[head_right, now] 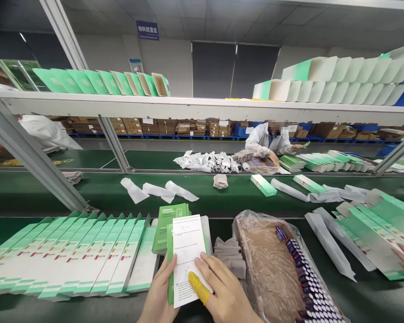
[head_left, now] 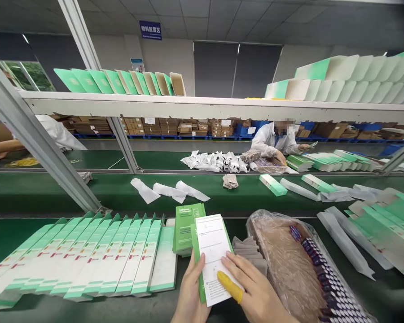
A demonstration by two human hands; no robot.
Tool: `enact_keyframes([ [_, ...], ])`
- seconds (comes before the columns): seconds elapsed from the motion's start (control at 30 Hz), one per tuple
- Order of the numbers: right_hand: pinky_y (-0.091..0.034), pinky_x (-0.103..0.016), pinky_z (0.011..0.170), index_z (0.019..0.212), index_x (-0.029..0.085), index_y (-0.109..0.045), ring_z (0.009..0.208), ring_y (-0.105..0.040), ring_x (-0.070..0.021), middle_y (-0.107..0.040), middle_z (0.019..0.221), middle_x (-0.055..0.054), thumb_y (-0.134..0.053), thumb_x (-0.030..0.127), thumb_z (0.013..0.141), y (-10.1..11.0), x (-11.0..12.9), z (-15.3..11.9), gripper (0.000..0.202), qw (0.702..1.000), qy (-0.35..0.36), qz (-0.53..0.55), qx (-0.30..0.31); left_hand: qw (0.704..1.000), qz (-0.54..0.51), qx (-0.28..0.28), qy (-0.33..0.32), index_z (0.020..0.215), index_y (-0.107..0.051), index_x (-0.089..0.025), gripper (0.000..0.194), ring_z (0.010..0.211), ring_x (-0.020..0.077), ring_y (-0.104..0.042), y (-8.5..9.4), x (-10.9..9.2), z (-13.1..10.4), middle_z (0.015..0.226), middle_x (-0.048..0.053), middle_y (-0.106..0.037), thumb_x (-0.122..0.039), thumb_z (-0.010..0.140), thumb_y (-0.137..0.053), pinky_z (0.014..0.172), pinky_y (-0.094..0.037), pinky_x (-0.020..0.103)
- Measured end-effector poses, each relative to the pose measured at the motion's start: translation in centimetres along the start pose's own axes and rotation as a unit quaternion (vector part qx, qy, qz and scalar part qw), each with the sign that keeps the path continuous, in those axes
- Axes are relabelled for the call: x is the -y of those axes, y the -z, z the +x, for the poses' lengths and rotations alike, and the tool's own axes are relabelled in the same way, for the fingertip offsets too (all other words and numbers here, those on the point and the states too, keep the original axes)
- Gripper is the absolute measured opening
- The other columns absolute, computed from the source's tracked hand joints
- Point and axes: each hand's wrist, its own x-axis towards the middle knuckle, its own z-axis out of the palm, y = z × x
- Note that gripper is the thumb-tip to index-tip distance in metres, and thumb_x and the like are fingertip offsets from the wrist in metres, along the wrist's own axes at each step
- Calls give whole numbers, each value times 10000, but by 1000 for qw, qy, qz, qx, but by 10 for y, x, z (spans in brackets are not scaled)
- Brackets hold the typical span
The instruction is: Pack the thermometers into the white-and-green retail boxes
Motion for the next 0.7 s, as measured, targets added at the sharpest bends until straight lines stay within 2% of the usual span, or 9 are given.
enact_keyframes([
  [0.07, -557, -438, 972, 1166, 141, -686, 1296, -547, -289, -669, 1287, -143, -430, 66, 942, 2, 6, -11, 348, 1000, -4, -2, 23, 1000, 27, -8, 9, 1531, -285, -244, 731, 1156, 330, -669, 4, 6, -1, 1179, 141, -739, -174, 891, -631, 1013, -515, 468],
  [0.17, -520, -484, 1010, 1241, 171, -655, 1286, -558, -290, -630, 1345, -127, -459, 35, 868, 13, 12, -22, 443, 994, -31, 31, 99, 999, 37, -4, 19, 1527, -287, -216, 765, 1116, 334, -689, 13, 13, -3, 1142, 141, -752, -194, 862, -664, 981, -529, 457],
  [0.27, -425, -525, 1095, 1367, 218, -564, 1351, -490, -290, -539, 1449, -107, -539, 158, 889, 25, 10, -28, 482, 973, -76, 119, 181, 998, 56, -7, 18, 1541, -251, -230, 841, 1103, 330, -692, 27, 17, -7, 1153, 126, -752, -210, 829, -698, 948, -537, 434],
  [0.33, -382, -500, 1134, 1470, 223, -439, 1405, -418, -276, -463, 1513, -113, -557, 257, 927, 28, 5, -31, 557, 959, -160, 160, 173, 996, 87, -11, 27, 1552, -214, -241, 904, 1066, 336, -705, 39, 21, -10, 1152, 122, -753, -239, 809, -728, 898, -548, 430],
  [0.43, -384, -465, 1143, 1549, 201, -276, 1436, -365, -266, -386, 1559, -137, -528, 302, 961, 21, -2, -30, 648, 923, -311, 180, 139, 988, 135, -4, 70, 1558, -204, -240, 961, 1031, 352, -713, 59, 31, -15, 1175, 133, -742, -289, 781, -768, 853, -548, 432],
  [0.5, -370, -476, 1153, 1525, 213, -334, 1419, -392, -266, -436, 1531, -123, -529, 301, 963, 15, -5, -27, 600, 906, -326, 210, 170, 982, 159, 12, 100, 1544, -262, -219, 950, 1067, 366, -697, 71, 40, -16, 1220, 146, -720, -318, 758, -786, 882, -536, 439],
  [0.6, -284, -492, 1194, 1392, 235, -523, 1351, -478, -237, -580, 1402, -83, -498, 275, 984, 11, -17, -23, 410, 901, -285, 247, 212, 971, 211, 31, 109, 1507, -360, -171, 865, 1139, 387, -658, 86, 45, -15, 1298, 167, -674, -369, 765, -757, 946, -511, 463],
  [0.67, -256, -500, 1199, 1342, 226, -563, 1340, -483, -226, -596, 1376, -85, -459, 269, 1003, 12, -35, -25, 358, 905, -293, 227, 209, 954, 292, 19, 71, 1488, -401, -171, 781, 1241, 383, -591, 97, 39, -13, 1385, 156, -613, -375, 796, -701, 1026, -468, 469],
  [0.7, -260, -506, 1194, 1350, 218, -556, 1363, -456, -234, -571, 1406, -97, -463, 279, 1001, 13, -46, -27, 366, 907, -301, 204, 213, 935, 352, 4, 43, 1479, -420, -181, 744, 1309, 373, -534, 102, 32, -12, 1430, 138, -576, -362, 804, -677, 1082, -422, 467],
])
